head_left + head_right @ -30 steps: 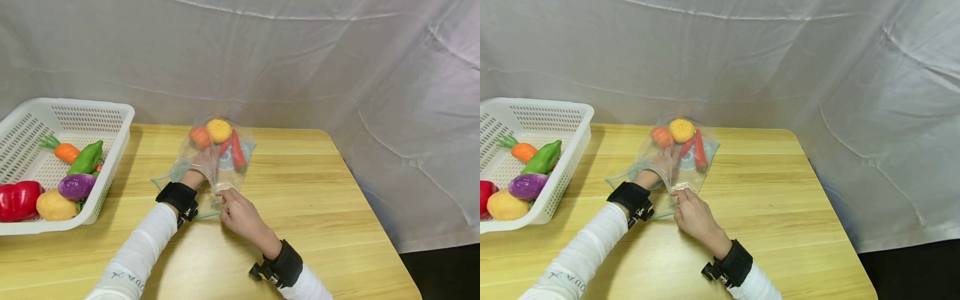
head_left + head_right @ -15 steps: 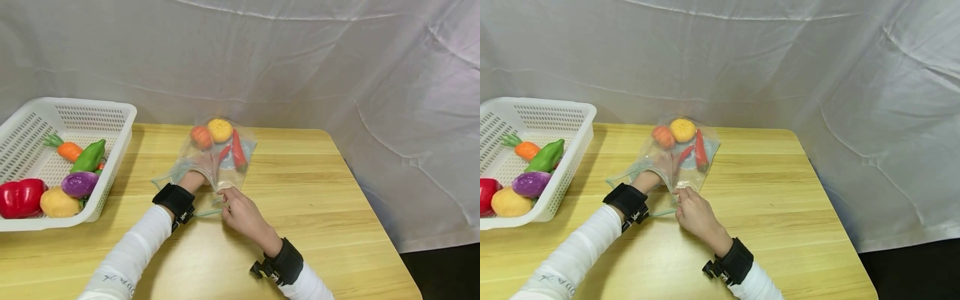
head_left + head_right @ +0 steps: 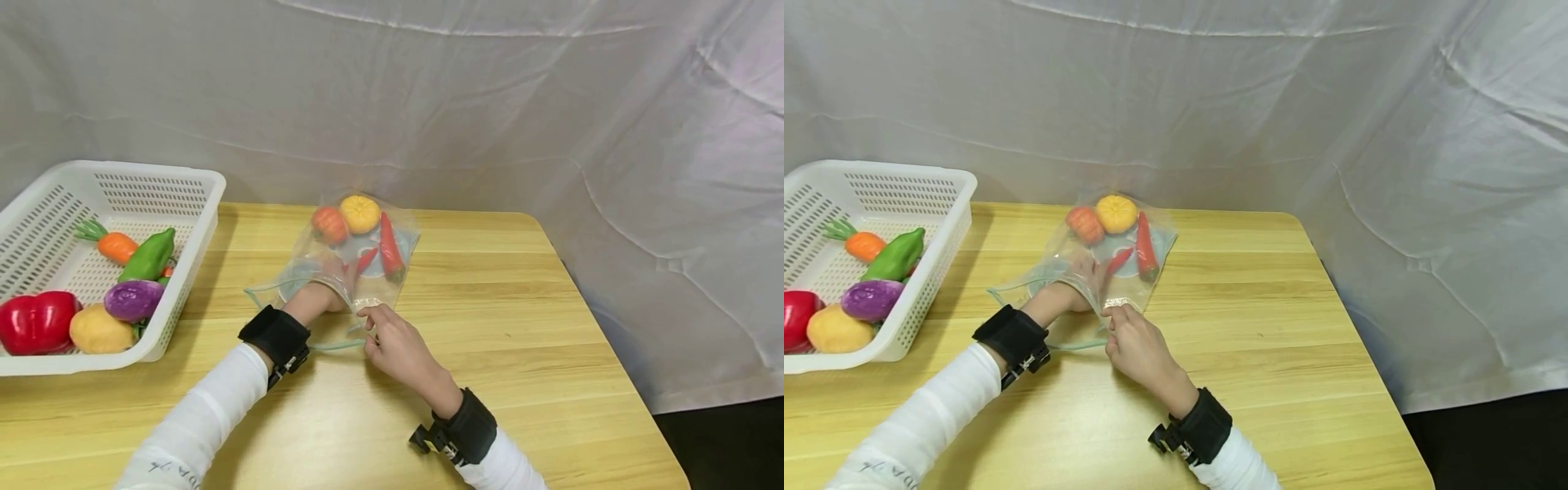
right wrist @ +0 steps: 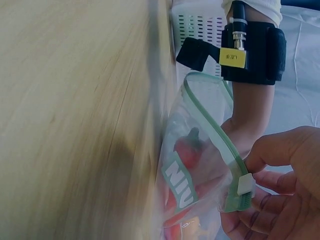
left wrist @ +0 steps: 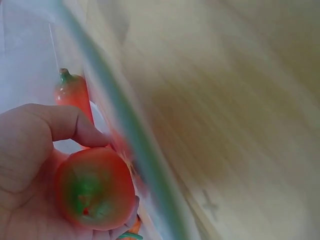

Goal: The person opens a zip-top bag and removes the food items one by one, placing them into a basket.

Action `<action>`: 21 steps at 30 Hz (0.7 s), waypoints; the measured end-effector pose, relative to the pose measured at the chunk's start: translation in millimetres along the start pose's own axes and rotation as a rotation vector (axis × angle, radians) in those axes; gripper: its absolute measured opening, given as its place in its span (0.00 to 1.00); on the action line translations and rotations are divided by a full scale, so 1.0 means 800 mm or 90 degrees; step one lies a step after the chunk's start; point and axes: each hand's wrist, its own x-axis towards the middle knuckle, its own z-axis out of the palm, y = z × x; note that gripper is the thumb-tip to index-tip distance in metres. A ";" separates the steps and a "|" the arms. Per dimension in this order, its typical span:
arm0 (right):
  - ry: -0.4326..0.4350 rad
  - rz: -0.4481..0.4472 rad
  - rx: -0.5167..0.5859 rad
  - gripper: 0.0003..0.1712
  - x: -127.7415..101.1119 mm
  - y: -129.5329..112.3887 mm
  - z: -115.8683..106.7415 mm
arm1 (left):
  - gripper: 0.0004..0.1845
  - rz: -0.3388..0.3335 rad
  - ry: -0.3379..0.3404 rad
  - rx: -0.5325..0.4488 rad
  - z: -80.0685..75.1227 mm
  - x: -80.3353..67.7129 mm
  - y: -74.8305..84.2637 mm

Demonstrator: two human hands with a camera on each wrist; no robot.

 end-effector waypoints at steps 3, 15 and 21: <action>0.003 0.000 -0.001 0.21 0.000 0.001 0.001 | 0.31 0.045 -0.023 0.058 -0.001 -0.003 -0.001; -0.005 0.012 0.005 0.21 0.000 0.000 -0.001 | 0.51 0.113 -0.064 0.037 -0.002 -0.030 -0.014; -0.002 0.011 0.007 0.22 0.001 0.000 0.000 | 0.43 0.134 -0.056 0.085 -0.006 -0.046 -0.020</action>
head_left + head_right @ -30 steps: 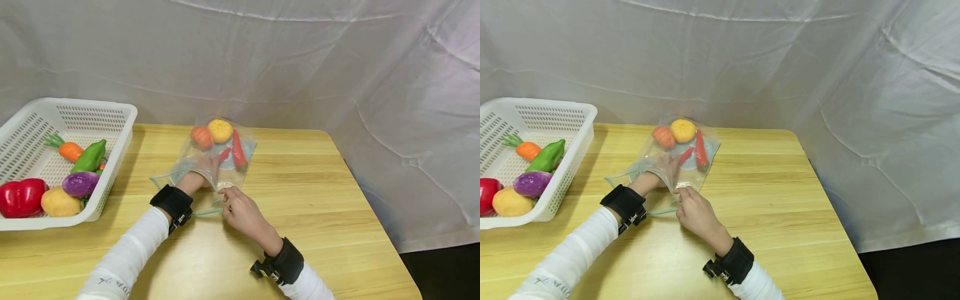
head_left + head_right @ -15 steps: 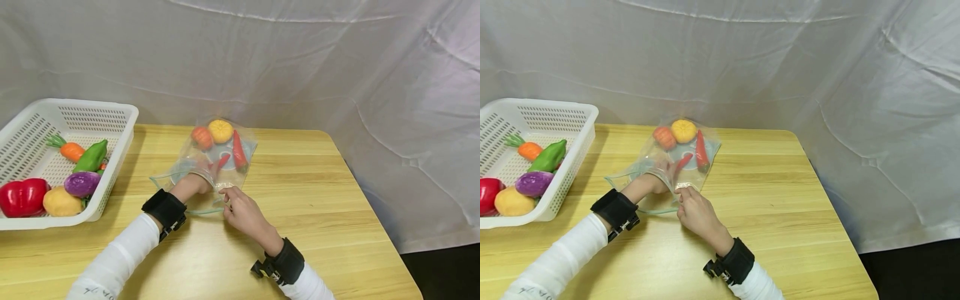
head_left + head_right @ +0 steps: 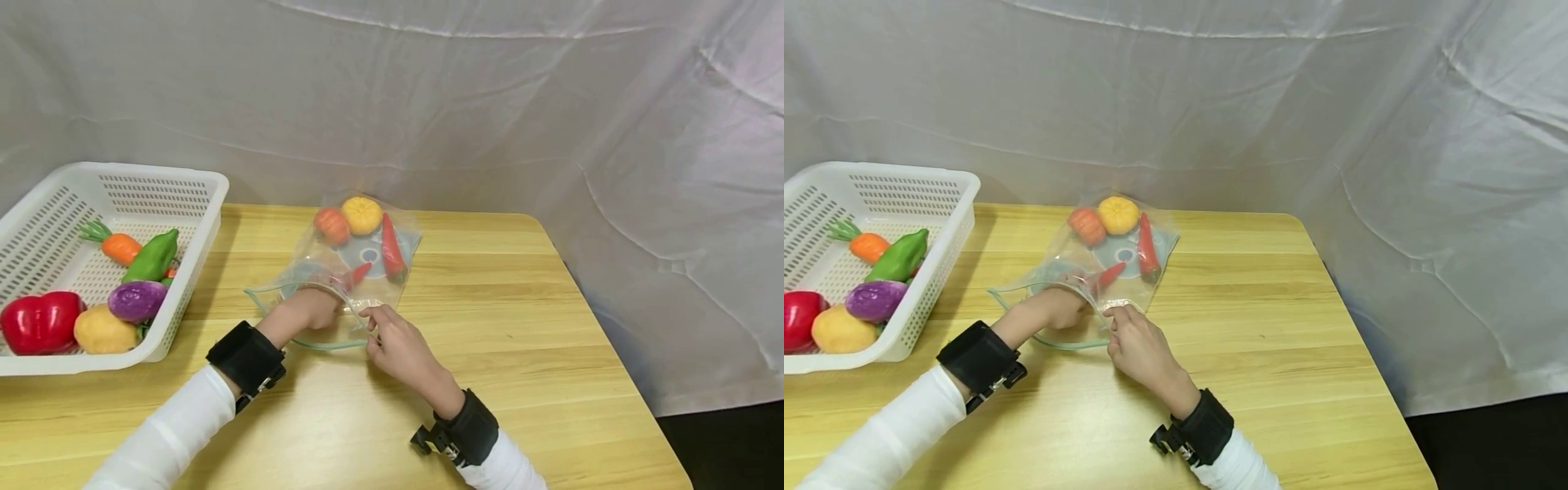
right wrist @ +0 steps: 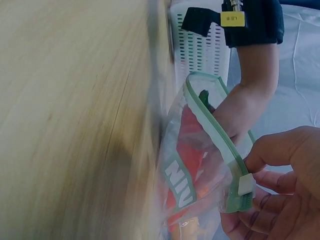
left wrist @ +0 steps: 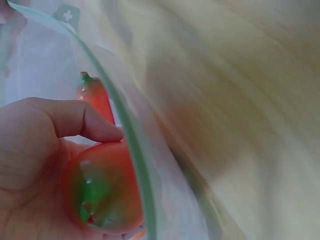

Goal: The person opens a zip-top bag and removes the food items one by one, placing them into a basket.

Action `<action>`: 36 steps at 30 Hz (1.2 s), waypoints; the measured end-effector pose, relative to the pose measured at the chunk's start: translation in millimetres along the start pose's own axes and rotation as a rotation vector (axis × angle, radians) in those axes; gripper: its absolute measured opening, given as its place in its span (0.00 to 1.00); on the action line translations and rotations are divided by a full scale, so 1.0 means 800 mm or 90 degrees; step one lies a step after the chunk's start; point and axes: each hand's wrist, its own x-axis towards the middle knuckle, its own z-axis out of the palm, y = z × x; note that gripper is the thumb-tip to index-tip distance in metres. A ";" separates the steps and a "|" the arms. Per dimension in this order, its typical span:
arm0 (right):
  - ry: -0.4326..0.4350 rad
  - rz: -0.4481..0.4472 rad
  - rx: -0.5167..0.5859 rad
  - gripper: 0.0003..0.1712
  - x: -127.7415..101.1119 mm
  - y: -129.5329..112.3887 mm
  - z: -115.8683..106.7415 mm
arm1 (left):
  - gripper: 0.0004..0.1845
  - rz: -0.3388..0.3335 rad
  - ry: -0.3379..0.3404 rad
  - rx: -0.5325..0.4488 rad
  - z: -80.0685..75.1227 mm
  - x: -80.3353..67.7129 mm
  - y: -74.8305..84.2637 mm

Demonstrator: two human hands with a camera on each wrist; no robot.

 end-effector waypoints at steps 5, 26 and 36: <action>0.004 -0.002 0.001 0.22 0.000 0.000 -0.001 | 0.31 -0.007 -0.041 0.042 -0.002 -0.014 0.001; 0.012 -0.009 0.000 0.21 0.001 0.003 -0.001 | 0.28 0.024 0.042 0.083 0.000 -0.059 0.004; 0.013 -0.010 0.002 0.21 0.001 0.003 -0.002 | 0.33 0.035 0.035 0.069 -0.004 -0.073 0.004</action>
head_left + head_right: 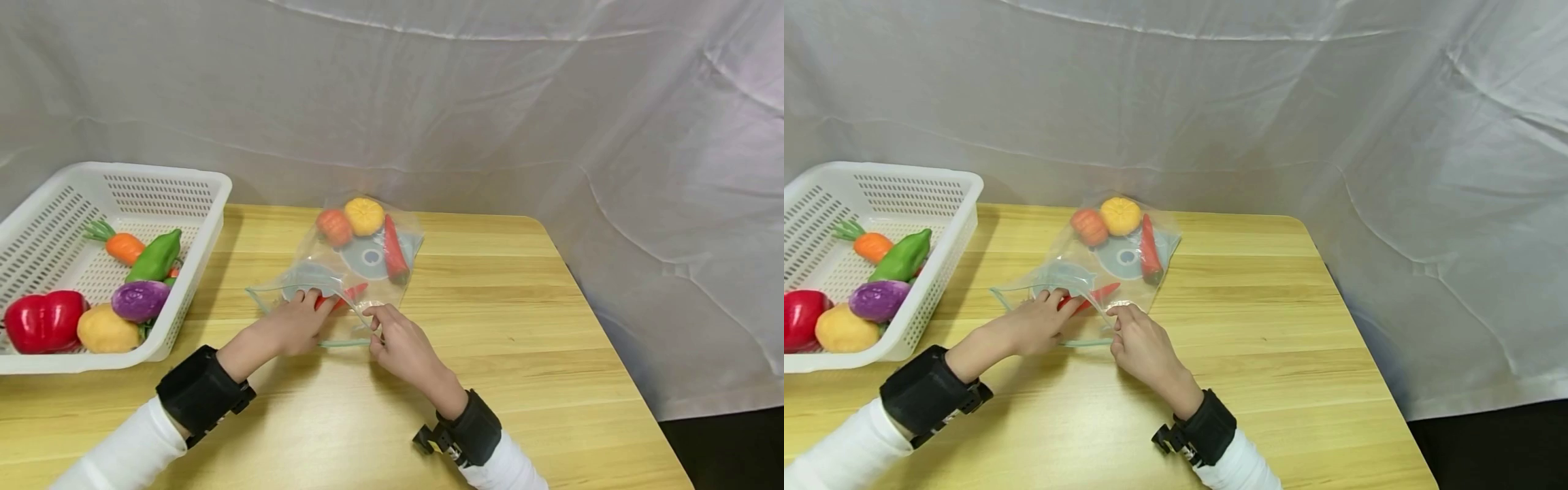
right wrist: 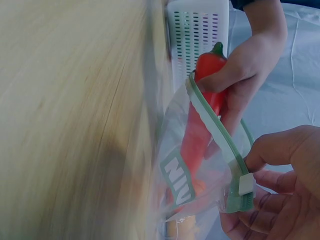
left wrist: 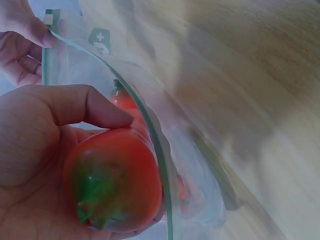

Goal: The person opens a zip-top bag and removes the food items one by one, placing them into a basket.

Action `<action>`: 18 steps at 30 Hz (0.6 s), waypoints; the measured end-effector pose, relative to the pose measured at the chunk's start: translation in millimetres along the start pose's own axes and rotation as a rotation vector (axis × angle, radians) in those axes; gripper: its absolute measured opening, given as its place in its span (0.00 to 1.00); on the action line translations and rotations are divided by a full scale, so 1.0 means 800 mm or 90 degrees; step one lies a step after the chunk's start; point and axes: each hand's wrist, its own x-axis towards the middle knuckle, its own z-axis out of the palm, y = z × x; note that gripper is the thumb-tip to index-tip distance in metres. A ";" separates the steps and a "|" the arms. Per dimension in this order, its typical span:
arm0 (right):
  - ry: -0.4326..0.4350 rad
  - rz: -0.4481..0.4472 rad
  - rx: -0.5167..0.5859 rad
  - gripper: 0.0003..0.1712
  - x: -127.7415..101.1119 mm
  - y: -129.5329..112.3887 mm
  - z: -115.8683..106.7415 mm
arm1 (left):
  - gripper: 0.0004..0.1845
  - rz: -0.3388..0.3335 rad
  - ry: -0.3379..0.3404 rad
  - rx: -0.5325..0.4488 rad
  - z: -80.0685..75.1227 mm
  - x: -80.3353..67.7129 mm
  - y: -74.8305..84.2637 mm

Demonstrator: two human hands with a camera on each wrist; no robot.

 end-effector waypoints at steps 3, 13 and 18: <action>0.000 0.000 -0.001 0.21 0.000 0.000 -0.001 | 0.35 -0.003 -0.012 -0.004 -0.004 -0.003 0.000; -0.008 0.007 -0.002 0.21 -0.001 0.001 -0.004 | 0.35 0.005 -0.019 -0.005 -0.012 -0.017 0.000; -0.009 0.008 0.000 0.21 -0.001 0.000 -0.005 | 0.34 0.014 -0.004 0.005 -0.014 -0.025 -0.001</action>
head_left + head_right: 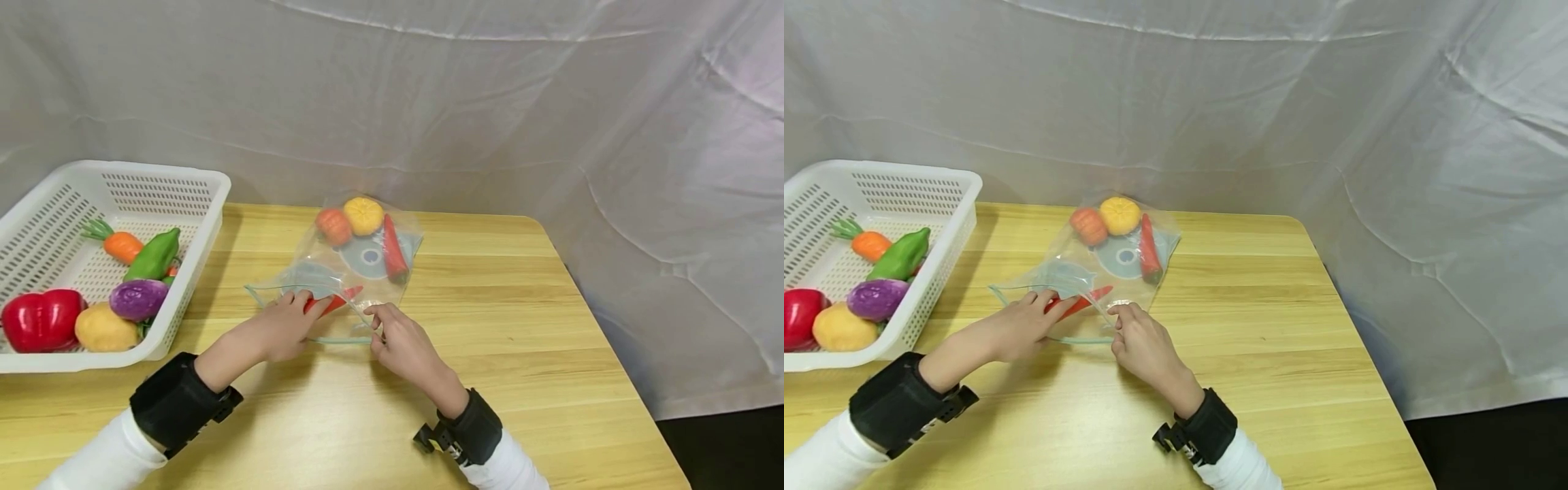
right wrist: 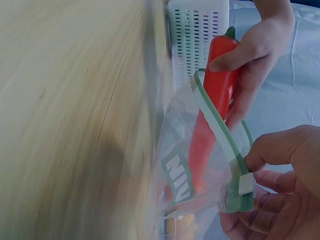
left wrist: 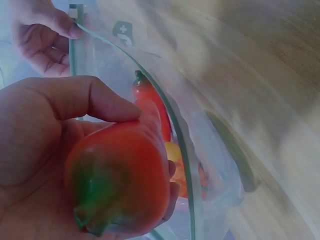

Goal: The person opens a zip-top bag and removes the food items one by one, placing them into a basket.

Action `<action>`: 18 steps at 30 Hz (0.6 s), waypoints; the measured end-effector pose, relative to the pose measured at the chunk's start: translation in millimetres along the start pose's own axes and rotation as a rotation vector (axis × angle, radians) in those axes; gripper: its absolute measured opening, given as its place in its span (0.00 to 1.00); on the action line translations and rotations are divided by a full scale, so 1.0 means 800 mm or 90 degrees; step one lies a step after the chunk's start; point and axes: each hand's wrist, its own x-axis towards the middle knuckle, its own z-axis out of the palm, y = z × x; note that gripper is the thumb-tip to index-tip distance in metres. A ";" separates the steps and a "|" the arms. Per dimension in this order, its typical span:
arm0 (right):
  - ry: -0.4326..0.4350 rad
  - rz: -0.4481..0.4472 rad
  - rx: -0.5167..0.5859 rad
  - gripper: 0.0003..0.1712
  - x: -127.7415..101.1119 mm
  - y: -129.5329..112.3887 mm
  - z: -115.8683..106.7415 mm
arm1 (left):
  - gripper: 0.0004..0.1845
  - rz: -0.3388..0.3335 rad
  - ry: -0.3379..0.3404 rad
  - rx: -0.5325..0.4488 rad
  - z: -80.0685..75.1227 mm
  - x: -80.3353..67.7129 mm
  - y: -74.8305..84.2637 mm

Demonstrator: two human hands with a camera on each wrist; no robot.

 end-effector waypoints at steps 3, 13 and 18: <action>0.000 0.002 -0.002 0.21 0.000 0.001 0.000 | 0.34 0.006 0.006 0.004 -0.003 -0.005 0.001; -0.006 0.005 0.003 0.21 0.001 0.000 0.000 | 0.33 0.013 0.002 0.003 -0.010 -0.018 0.001; -0.004 0.003 0.001 0.21 0.001 0.001 0.000 | 0.34 0.010 -0.003 -0.009 -0.013 -0.024 -0.001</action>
